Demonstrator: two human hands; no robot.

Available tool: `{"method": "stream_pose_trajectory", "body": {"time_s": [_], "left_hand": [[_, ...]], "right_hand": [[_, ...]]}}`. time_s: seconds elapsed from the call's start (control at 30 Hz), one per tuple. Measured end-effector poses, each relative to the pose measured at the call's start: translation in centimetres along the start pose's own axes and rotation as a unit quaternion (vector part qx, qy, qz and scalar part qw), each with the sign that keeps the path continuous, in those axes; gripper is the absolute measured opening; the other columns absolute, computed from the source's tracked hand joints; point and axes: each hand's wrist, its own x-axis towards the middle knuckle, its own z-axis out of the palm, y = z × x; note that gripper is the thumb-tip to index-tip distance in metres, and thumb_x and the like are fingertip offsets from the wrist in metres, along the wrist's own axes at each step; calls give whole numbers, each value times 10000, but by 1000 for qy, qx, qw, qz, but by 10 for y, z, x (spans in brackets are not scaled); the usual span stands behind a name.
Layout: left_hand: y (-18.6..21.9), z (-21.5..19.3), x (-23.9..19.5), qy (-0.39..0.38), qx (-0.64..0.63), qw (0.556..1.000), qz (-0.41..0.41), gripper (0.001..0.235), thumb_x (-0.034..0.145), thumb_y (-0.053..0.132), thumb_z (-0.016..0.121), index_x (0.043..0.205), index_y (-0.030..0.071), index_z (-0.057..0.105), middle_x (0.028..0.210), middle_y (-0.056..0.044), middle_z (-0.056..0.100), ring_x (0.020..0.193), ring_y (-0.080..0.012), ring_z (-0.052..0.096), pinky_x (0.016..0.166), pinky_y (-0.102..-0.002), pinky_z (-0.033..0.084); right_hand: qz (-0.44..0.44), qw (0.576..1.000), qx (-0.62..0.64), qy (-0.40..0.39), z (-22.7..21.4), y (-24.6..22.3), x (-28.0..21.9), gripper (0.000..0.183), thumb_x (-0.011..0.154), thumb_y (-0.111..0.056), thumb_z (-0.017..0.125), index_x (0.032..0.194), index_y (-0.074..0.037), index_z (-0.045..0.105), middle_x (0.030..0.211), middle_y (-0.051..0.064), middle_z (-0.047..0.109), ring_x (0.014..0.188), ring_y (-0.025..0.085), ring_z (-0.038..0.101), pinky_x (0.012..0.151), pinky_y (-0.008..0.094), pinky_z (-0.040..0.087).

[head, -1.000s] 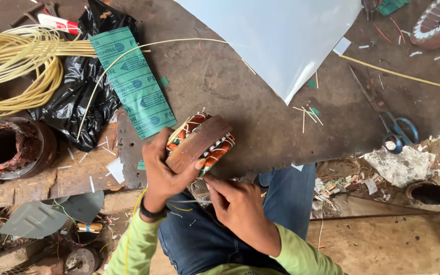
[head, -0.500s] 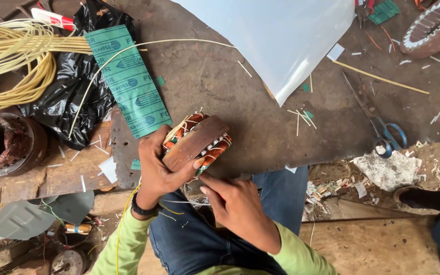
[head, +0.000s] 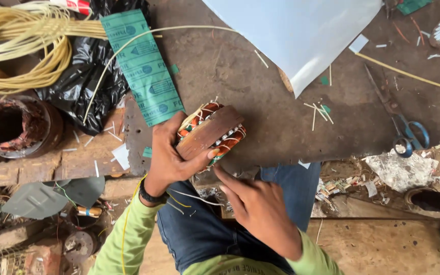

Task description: The recorder rewires and assembles an electromechanical motor stator, inserting insulation and tapping wires into place.

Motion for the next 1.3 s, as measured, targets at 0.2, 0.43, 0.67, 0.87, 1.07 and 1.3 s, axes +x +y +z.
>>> {"method": "stream_pose_trajectory", "body": {"time_s": [0.2,0.43,0.67,0.87,1.07,1.3], "left_hand": [[63,-11,25,-15,-18,999,26,566,804,312,815,1161,-43,556,942,-152,688,876,-172,686,804,-319,547],[80,7,62,-146,176,952,-202,856,749,399,917,1425,53,522,890,-165,783,772,-231,795,727,-336,602],[36,20,47,22,-132,990,-36,732,843,203,867,1421,-40,488,1262,-161,675,1071,-179,753,916,-298,623],[39,8,28,-18,56,997,59,651,844,331,815,1306,-60,574,1124,-218,736,1122,-262,761,971,-368,583],[44,-6,23,-60,183,981,-12,544,800,430,799,1113,3,672,819,-168,715,723,-361,716,669,-405,544],[31,1,17,-39,156,986,-42,572,785,430,817,1081,-21,626,787,-165,687,657,-294,693,644,-375,530]], "right_hand": [[143,980,136,-9,-3,25,-49,462,903,-135,676,1364,-166,662,679,132,703,444,204,618,483,325,482],[201,953,225,-15,9,43,-68,511,906,-122,709,1410,-154,632,568,44,585,465,90,451,475,268,429],[220,943,248,37,8,43,-64,457,965,-148,633,1421,-139,617,579,26,590,499,81,484,472,268,413],[163,967,185,61,-1,30,-30,418,1004,-135,601,1421,-135,635,642,69,607,519,144,534,531,299,472],[50,979,181,77,6,29,-12,376,1031,-133,557,1404,-124,607,1080,174,735,613,204,658,582,323,513],[136,977,165,6,13,27,-11,393,997,-169,587,1385,-151,644,659,134,662,484,235,609,522,375,468]]}}
